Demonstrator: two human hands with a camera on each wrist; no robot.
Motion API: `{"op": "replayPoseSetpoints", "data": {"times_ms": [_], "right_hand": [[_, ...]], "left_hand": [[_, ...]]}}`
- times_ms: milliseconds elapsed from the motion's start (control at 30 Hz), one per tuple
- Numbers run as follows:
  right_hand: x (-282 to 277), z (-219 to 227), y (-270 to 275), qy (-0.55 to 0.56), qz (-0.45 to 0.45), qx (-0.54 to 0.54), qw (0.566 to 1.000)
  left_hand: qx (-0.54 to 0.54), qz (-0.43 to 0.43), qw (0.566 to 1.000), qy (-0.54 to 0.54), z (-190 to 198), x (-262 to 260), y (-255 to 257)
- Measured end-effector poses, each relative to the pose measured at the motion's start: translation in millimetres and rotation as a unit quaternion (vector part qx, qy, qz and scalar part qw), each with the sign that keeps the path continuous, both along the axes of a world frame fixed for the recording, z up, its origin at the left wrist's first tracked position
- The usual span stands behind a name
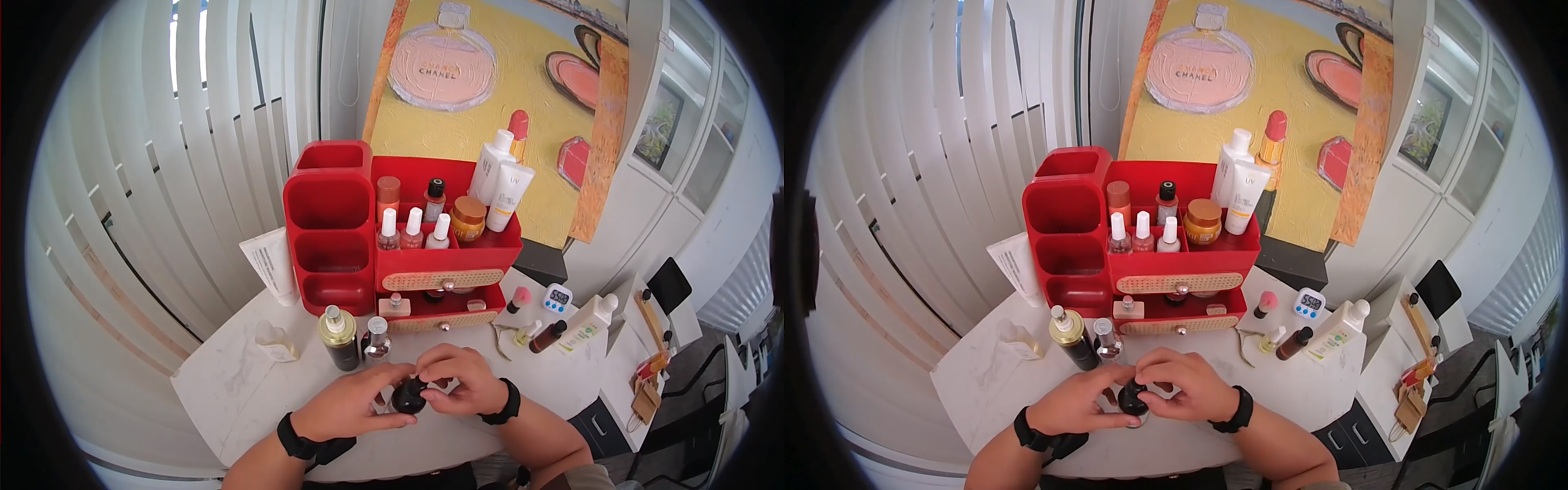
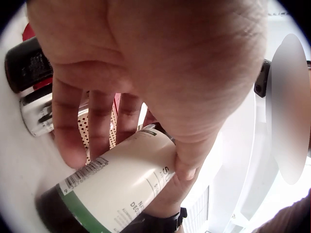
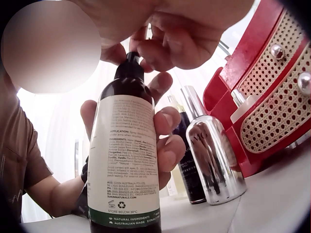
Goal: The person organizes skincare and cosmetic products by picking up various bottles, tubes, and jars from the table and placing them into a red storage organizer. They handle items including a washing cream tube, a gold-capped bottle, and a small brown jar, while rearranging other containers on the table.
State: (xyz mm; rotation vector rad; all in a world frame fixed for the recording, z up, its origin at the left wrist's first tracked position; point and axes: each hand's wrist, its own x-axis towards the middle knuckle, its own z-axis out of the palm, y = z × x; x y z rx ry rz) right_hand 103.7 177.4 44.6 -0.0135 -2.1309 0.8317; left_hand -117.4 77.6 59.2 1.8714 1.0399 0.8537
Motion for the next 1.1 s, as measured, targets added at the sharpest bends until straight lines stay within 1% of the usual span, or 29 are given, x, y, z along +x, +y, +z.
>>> {"op": "replayPoseSetpoints", "data": {"times_ms": [33, 67, 133, 233, 300, 367, 433, 500, 633, 700, 767, 967, 1033, 1100], "right_hand": [[0, 0, 0, -0.001, 0.0, -0.001, 1.0], [1, 1, -1, -0.002, -0.003, -0.004, 1.0], [1, 2, -1, -0.003, -0.005, -0.007, 1.0], [2, 1, 0, -0.011, -0.006, -0.013, 1.0], [4, -1, 1, -0.016, 0.001, -0.036, 0.999], [5, -2, 2, -0.019, 0.006, -0.035, 0.999], [6, -3, 2, -0.022, 0.012, -0.034, 0.999], [6, -3, 0, -0.021, 0.039, -0.084, 0.995], [4, -6, 4, -0.022, 0.056, -0.078, 0.995], [4, -5, 2, -0.024, 0.068, -0.098, 0.993], [4, -4, 2, -0.026, 0.067, -0.093, 0.993], [3, -5, 2, -0.025, 0.056, -0.075, 0.995], [3, -3, 1, -0.019, 0.05, -0.067, 0.996], [6, 0, -2, -0.059, 0.022, -0.073, 0.995]], "left_hand": [[-0.044, 0.016, 0.999, -0.015, 3, 1, -1], [-0.044, 0.017, 0.999, -0.016, -1, 1, -1], [0.017, 0.015, 1.0, -0.015, -13, -1, 1], [0.036, 0.017, 0.999, -0.026, -19, -2, 2], [0.038, 0.02, 0.999, -0.033, -21, -1, 1], [0.039, 0.023, 0.998, -0.04, -22, -1, 0], [0.031, 0.022, 0.999, -0.022, -20, -2, -1], [0.04, 0.014, 0.999, -0.021, -24, -3, 1], [0.045, 0.01, 0.998, -0.037, -28, -3, 2], [0.035, 0.016, 0.999, -0.029, -20, -2, -1], [0.024, 0.021, 0.999, -0.023, -18, -1, -2], [0.046, 0.014, 0.999, -0.024, -23, -2, 1], [0.035, 0.013, 0.999, -0.033, -24, -2, 1], [0.032, 0.013, 0.999, -0.028, -21, -2, -1]]}}
